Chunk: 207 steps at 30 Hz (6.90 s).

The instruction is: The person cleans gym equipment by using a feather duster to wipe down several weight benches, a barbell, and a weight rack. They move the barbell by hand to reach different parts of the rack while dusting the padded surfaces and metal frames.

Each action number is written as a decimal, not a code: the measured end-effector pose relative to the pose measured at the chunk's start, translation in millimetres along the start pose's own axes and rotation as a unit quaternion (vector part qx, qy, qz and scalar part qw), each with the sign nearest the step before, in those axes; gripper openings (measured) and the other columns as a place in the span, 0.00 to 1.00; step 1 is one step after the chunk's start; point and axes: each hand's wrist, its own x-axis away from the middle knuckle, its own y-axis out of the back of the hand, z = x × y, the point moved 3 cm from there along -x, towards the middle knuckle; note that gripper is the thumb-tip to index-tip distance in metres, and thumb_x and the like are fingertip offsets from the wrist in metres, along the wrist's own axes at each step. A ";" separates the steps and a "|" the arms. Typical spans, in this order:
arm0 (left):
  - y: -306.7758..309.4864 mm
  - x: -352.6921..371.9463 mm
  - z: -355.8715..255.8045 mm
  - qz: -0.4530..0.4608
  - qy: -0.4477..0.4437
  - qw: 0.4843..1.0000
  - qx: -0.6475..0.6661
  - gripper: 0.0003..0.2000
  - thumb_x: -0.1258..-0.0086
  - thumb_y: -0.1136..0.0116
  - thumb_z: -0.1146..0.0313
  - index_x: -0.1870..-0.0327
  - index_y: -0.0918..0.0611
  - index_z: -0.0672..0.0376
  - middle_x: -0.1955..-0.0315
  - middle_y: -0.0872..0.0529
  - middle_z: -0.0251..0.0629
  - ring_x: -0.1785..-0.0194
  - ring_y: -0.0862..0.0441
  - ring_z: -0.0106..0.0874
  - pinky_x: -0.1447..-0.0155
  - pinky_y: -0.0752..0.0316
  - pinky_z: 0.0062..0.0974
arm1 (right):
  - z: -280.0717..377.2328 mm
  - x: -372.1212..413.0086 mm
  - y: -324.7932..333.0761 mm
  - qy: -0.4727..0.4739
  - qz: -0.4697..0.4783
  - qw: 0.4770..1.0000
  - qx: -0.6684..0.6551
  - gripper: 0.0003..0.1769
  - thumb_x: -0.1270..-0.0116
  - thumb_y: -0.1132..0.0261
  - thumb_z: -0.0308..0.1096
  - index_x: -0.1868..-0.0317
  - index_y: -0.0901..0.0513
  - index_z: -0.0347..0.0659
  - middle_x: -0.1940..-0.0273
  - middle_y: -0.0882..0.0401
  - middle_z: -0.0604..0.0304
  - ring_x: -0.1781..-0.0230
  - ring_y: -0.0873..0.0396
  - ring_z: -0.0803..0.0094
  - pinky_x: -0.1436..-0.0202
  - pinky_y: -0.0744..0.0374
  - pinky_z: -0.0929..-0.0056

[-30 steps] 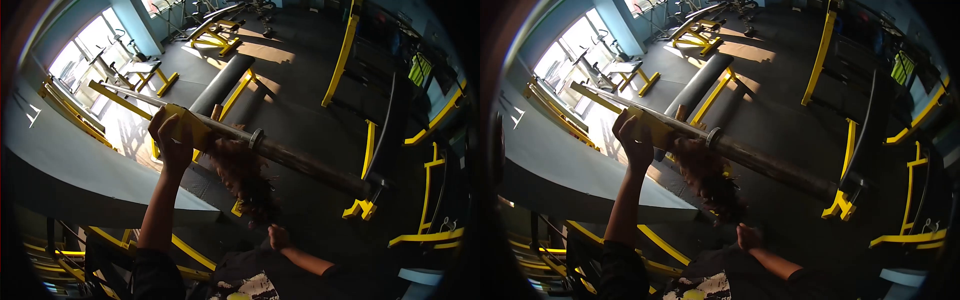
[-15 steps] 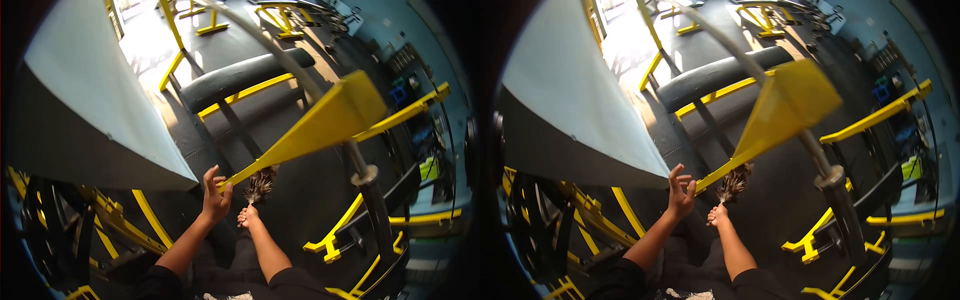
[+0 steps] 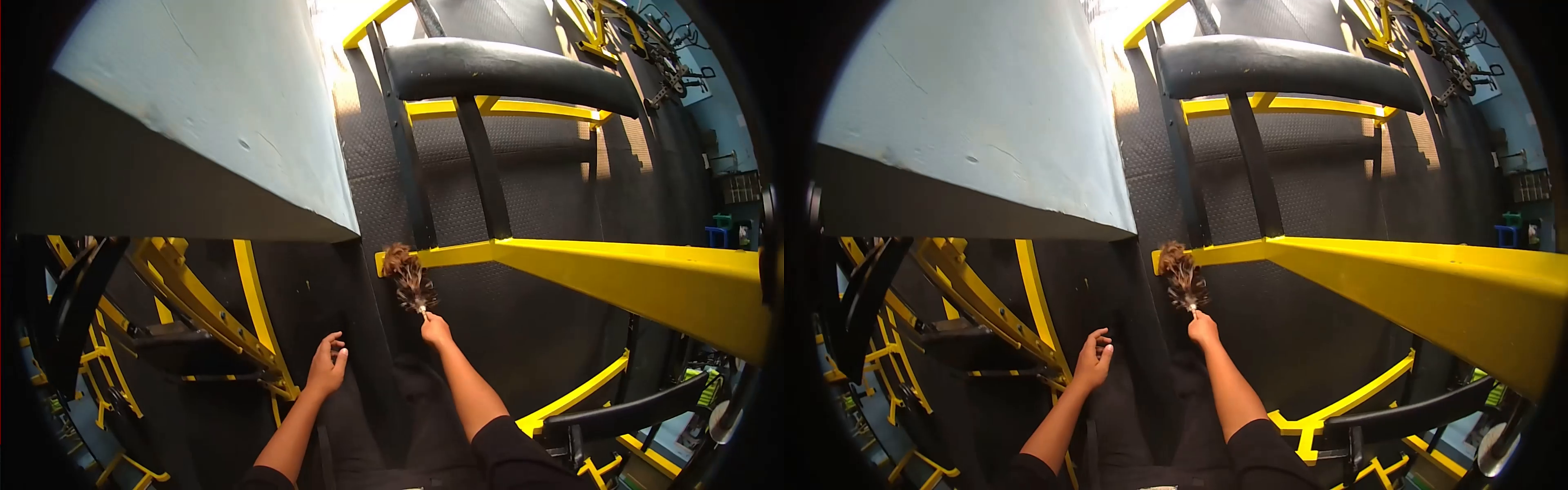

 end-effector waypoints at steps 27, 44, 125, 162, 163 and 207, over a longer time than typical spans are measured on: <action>-47.2 -18.5 -74.6 0.065 -0.054 0.996 0.022 0.20 0.29 0.42 0.69 0.36 0.26 0.56 0.51 0.18 0.42 0.54 0.16 0.34 0.45 0.22 0.32 | 98.8 115.8 78.0 0.009 -0.228 0.877 -0.422 0.24 0.20 0.50 0.33 0.26 0.33 0.41 0.74 0.36 0.73 0.79 0.39 0.85 0.76 0.33 0.82; 15.1 -111.7 -115.0 0.138 -0.114 0.984 -0.012 0.20 0.26 0.44 0.70 0.35 0.28 0.58 0.51 0.19 0.42 0.53 0.19 0.30 0.47 0.22 0.29 | 69.9 -7.9 74.9 -0.192 -0.374 0.857 -0.298 0.17 0.21 0.54 0.42 0.52 0.23 0.38 0.54 0.17 0.40 0.52 0.19 0.43 0.49 0.24 0.49; -89.1 -48.0 102.3 0.165 0.071 0.976 -0.122 0.36 0.23 0.53 0.56 0.21 0.54 0.58 0.54 0.13 0.55 0.44 0.19 0.55 0.37 0.28 0.47 | -39.2 77.2 7.4 -0.029 0.028 0.974 0.225 0.15 0.38 0.40 0.33 0.52 0.15 0.39 0.53 0.18 0.43 0.51 0.16 0.44 0.49 0.16 0.54; -334.6 245.5 -136.9 0.499 -0.314 0.799 -0.118 0.29 0.22 0.51 0.71 0.24 0.44 0.41 0.54 0.17 0.38 0.64 0.24 0.27 0.58 0.23 0.28 | -369.5 633.3 -85.6 -0.220 -0.536 0.700 -0.418 0.12 0.31 0.40 0.36 0.55 0.17 0.37 0.58 0.17 0.39 0.55 0.19 0.42 0.50 0.21 0.48; -364.4 253.7 -137.5 0.524 -0.276 0.796 -0.125 0.30 0.22 0.50 0.71 0.23 0.45 0.42 0.52 0.17 0.39 0.62 0.22 0.29 0.57 0.22 0.31 | -384.8 635.9 -80.6 -0.218 -0.543 0.692 -0.423 0.12 0.32 0.39 0.36 0.55 0.17 0.37 0.58 0.17 0.39 0.55 0.19 0.42 0.50 0.21 0.48; -800.7 119.8 -594.4 0.644 -0.211 0.683 -0.275 0.30 0.30 0.41 0.72 0.26 0.36 0.56 0.34 0.27 0.48 0.32 0.26 0.40 0.29 0.30 0.42 | -679.3 460.4 484.0 -0.230 -0.501 0.796 -0.249 0.12 0.32 0.38 0.35 0.54 0.14 0.38 0.62 0.15 0.41 0.58 0.17 0.42 0.55 0.20 0.52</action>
